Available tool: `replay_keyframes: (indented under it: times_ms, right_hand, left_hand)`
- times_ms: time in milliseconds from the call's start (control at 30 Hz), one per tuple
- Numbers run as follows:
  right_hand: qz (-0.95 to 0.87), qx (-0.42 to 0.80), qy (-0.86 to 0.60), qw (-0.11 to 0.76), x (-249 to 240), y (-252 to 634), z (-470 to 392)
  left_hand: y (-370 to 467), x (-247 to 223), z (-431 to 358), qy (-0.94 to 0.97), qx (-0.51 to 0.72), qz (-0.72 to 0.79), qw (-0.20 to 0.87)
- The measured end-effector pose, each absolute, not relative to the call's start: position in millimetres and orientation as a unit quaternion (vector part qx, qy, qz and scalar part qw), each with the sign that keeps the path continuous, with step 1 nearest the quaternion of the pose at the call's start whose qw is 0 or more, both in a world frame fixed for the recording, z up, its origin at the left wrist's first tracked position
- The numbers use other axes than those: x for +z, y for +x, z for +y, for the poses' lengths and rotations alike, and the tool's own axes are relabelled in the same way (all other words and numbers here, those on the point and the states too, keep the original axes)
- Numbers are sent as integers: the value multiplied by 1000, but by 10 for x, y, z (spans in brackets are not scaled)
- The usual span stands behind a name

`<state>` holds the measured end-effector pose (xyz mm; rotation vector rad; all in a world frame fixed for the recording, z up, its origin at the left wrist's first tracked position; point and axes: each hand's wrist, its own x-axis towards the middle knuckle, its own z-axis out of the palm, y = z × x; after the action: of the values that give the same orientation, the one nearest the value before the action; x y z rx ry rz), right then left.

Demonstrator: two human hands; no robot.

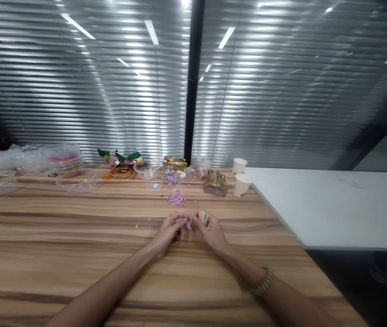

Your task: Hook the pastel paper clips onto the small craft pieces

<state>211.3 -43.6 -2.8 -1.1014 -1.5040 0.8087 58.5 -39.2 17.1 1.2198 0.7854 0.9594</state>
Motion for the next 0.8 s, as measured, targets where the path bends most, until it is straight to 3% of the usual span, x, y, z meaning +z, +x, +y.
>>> replay_keyframes:
  times_ms: [167, 367, 800]
  right_hand:
    - [-646, 286, -462, 536, -25, 2102, -459]
    - [-663, 254, -450, 541, -3, 2092, -470]
    - [-717, 258, -433, 481, -69, 2128, -428]
  left_hand:
    - [549, 238, -397, 536, 344, 334, 695]
    - [524, 281, -410, 559, 326, 345, 680]
    - [503, 138, -329, 553, 464, 429, 544]
